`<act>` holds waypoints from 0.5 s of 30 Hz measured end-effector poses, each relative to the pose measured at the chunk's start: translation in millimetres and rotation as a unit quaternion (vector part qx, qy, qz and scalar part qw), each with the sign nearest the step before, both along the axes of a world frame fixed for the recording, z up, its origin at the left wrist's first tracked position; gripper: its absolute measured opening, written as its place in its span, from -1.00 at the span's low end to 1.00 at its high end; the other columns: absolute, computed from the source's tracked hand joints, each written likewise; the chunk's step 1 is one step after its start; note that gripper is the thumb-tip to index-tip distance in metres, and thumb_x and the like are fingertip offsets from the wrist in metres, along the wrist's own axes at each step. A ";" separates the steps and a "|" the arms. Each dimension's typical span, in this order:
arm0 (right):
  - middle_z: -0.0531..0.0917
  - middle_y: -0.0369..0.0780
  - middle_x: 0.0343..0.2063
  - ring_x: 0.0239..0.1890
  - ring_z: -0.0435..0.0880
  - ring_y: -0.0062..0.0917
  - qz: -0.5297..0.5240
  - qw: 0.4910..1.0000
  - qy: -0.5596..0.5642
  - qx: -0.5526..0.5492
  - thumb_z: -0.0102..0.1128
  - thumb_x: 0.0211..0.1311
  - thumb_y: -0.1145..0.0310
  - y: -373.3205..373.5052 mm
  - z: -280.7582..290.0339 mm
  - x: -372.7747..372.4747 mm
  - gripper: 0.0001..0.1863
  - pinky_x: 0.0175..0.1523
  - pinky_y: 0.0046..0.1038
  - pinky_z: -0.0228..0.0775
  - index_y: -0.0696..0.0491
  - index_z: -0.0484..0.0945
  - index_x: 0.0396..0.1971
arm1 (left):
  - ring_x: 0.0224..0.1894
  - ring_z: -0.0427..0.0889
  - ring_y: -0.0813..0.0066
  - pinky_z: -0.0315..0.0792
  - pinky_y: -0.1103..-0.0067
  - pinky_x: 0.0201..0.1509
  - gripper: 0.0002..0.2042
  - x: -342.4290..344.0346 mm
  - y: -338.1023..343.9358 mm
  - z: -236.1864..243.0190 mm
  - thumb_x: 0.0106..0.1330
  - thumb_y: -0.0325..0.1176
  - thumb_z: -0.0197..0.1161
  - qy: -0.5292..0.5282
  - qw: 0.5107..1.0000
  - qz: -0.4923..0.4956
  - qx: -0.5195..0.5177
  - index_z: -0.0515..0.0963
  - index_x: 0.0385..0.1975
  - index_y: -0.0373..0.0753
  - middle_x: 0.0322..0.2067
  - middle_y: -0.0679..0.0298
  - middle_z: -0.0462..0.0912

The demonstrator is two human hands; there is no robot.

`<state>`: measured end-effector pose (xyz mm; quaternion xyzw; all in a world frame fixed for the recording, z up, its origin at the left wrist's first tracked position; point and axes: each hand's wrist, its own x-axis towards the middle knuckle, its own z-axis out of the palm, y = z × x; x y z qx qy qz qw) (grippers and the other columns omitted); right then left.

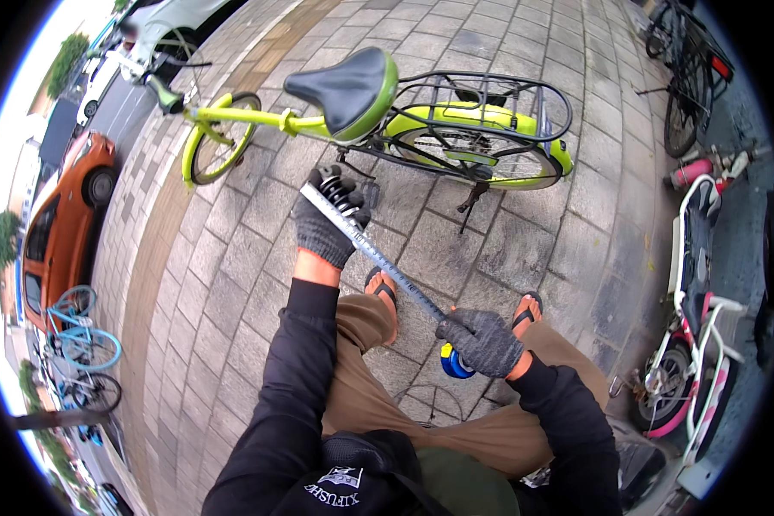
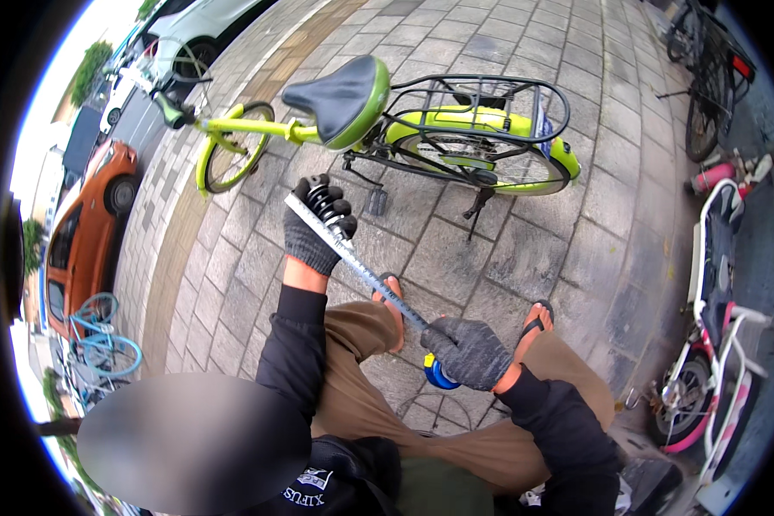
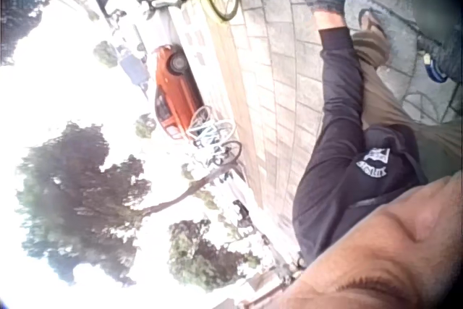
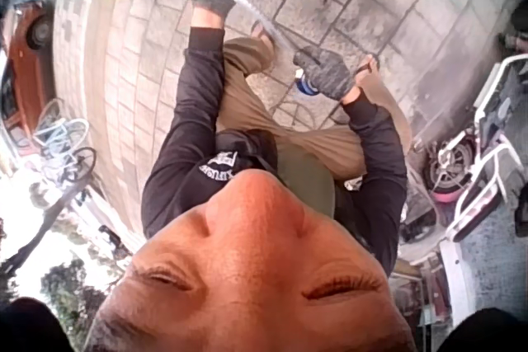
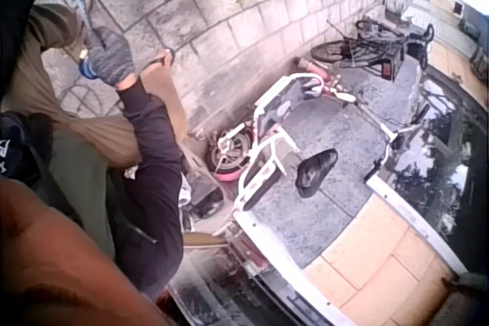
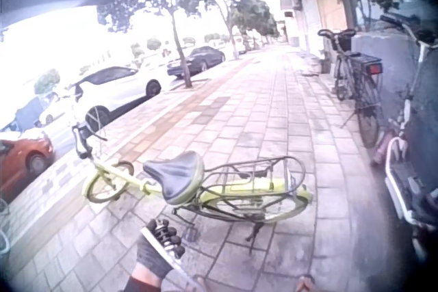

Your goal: The person removes a rear shock absorber from a lime green bicycle using a wrench. They then measure the removed shock absorber with a tape measure and place it on the ground.

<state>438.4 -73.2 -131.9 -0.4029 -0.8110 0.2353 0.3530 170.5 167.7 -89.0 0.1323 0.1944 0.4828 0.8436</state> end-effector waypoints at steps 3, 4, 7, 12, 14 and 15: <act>0.72 -0.07 -0.22 -0.28 0.74 -0.20 -0.007 0.983 0.052 -0.173 0.24 0.21 0.47 3.2 13.4 5.1 -0.75 -0.19 -0.29 0.61 0.05 0.72 -0.12 | -0.42 0.58 0.32 0.45 0.38 -0.43 -0.64 9.1 0.8 -6.0 0.40 0.07 0.07 -0.041 0.999 -0.031 0.013 0.55 -0.26 -0.12 -0.40 0.30 0.62; 0.73 -0.07 -0.21 -0.27 0.75 -0.20 -0.019 0.970 0.076 -0.232 0.24 0.20 0.47 4.0 14.3 5.4 -0.76 -0.17 -0.29 0.61 0.06 0.72 -0.13 | -0.40 0.58 0.31 0.46 0.37 -0.41 -0.67 11.3 -3.5 -7.5 0.37 0.03 0.07 0.029 0.999 0.033 -0.004 0.54 -0.33 -0.12 -0.40 0.27 0.62; 0.73 -0.06 -0.24 -0.26 0.75 -0.23 -0.013 0.976 0.070 -0.206 0.20 0.34 0.41 2.8 14.0 5.5 -0.82 -0.14 -0.33 0.61 0.13 0.70 -0.16 | -0.36 0.59 0.28 0.48 0.37 -0.37 -0.69 18.5 -3.0 -6.7 0.35 -0.02 0.09 0.119 0.987 0.092 -0.047 0.56 -0.33 -0.14 -0.35 0.22 0.63; 0.72 -0.07 -0.27 -0.28 0.74 -0.23 -0.040 0.938 0.126 -0.320 0.17 0.44 0.33 -1.8 11.8 -8.4 -0.79 -0.16 -0.30 0.56 0.15 0.68 -0.15 | -0.34 0.48 0.35 0.39 0.45 -0.34 -0.77 6.6 -5.2 -1.9 0.41 -0.16 0.05 0.029 0.999 0.030 0.023 0.50 -0.33 -0.18 -0.46 0.28 0.47; 0.73 -0.06 -0.24 -0.24 0.75 -0.20 0.007 0.964 0.082 -0.254 0.17 0.42 0.43 -1.3 1.4 -5.8 -0.80 -0.10 -0.30 0.62 0.19 0.65 -0.08 | -0.34 0.42 0.37 0.37 0.44 -0.31 -0.75 -0.6 -4.8 -4.5 0.45 -0.14 0.00 -0.042 0.998 -0.031 0.040 0.46 -0.33 -0.18 -0.45 0.32 0.39; 0.73 -0.05 -0.23 -0.21 0.76 -0.19 0.030 0.974 0.059 -0.215 0.17 0.41 0.48 -0.9 -2.4 -3.6 -0.79 -0.08 -0.30 0.65 0.21 0.63 -0.05 | -0.29 0.46 0.35 0.39 0.42 -0.27 -0.72 -4.9 0.5 -8.0 0.47 -0.10 -0.01 -0.054 0.995 -0.068 0.055 0.47 -0.24 -0.20 -0.35 0.29 0.49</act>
